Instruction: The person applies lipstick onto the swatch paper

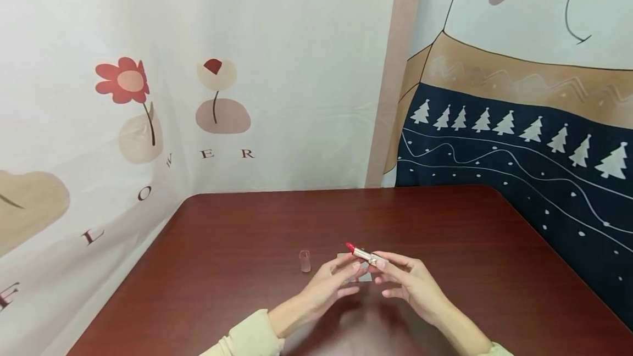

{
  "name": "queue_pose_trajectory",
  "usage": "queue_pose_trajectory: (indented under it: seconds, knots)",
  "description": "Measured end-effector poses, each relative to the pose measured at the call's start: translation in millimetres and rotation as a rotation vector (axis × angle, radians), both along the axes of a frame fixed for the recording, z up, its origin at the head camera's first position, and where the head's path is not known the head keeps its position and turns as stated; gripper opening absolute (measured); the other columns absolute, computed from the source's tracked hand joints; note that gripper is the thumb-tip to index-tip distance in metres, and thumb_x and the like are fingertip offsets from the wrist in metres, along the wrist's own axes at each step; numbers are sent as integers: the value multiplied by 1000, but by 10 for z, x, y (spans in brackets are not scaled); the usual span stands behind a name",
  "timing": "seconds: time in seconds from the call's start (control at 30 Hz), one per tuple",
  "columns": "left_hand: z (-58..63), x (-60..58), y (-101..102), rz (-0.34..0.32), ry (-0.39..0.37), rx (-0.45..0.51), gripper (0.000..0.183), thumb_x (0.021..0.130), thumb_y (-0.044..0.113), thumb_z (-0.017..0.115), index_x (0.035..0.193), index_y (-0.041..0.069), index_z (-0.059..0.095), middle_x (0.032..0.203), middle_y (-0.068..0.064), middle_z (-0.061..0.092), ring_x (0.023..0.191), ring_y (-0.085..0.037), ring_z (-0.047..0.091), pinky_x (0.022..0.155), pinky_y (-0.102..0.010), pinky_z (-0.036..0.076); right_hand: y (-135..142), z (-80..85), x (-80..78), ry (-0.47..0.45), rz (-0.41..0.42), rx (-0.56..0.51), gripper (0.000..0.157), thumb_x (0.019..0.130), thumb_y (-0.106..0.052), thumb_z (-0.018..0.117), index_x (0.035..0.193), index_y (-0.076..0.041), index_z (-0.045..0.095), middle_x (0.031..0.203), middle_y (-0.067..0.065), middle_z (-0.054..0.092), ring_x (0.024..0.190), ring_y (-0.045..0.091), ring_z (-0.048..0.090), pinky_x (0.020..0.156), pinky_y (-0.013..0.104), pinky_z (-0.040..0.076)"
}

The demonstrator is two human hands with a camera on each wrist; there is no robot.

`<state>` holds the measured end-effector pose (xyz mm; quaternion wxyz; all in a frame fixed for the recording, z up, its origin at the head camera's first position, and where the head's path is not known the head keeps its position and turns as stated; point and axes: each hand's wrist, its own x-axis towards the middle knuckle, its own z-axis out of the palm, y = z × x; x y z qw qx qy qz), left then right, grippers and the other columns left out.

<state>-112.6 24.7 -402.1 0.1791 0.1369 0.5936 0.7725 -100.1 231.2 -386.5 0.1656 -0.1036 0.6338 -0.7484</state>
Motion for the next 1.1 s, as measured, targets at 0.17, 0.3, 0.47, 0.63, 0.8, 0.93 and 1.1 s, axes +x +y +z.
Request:
queue_pose_trajectory:
  seconds: [0.17, 0.3, 0.47, 0.63, 0.8, 0.93, 1.1]
  knots:
    - [32, 37, 82, -26, 52, 162, 42, 96, 22, 52, 134, 3, 49, 134, -11, 50, 121, -23, 47, 99, -50, 35, -93, -31, 17, -49, 131, -134, 28, 100, -13, 42, 116, -18, 64, 104, 1, 66, 86, 10, 61, 70, 24, 51]
    - [49, 60, 115, 20, 120, 201, 38, 95, 18, 53, 125, -5, 55, 126, -15, 57, 117, -21, 51, 99, -37, 35, -131, -61, 20, -117, 316, -257, 37, 104, -21, 28, 118, -10, 61, 106, 5, 65, 87, 11, 60, 67, 22, 51]
    - [50, 88, 131, 62, 143, 178, 35, 95, 20, 53, 116, -8, 60, 117, -19, 61, 110, -19, 56, 96, -35, 37, -187, -110, 30, -174, 455, -345, 50, 105, -28, 17, 109, -2, 60, 95, 1, 63, 76, 6, 56, 60, 17, 47]
    - [47, 97, 141, 119, 93, 156, 34, 94, 22, 55, 111, -6, 63, 112, -18, 63, 108, -23, 56, 91, -32, 40, -254, -134, 82, -102, 329, -340, 40, 104, -20, 24, 105, -9, 62, 90, -5, 61, 74, 2, 53, 58, 15, 43]
    - [31, 100, 151, 180, 49, 145, 33, 92, 21, 58, 112, -4, 64, 112, -16, 64, 110, -22, 56, 94, -32, 37, -322, -140, 136, -30, 117, -198, 21, 100, -13, 40, 107, -15, 60, 92, -7, 58, 76, 3, 50, 58, 16, 41]
    - [7, 100, 138, 200, 28, 135, 32, 92, 21, 59, 112, -3, 64, 113, -16, 63, 110, -18, 56, 96, -33, 35, -336, -140, 138, -48, 98, -155, 20, 100, -15, 41, 112, -14, 57, 95, -5, 56, 75, 5, 50, 58, 18, 41]
    - [-8, 120, 108, 204, 20, 137, 32, 92, 21, 59, 111, -3, 65, 111, -16, 64, 104, -19, 58, 94, -33, 37, -311, -149, 114, -126, 278, -217, 43, 104, -33, 23, 111, -7, 57, 94, -1, 57, 73, 6, 51, 56, 18, 42]
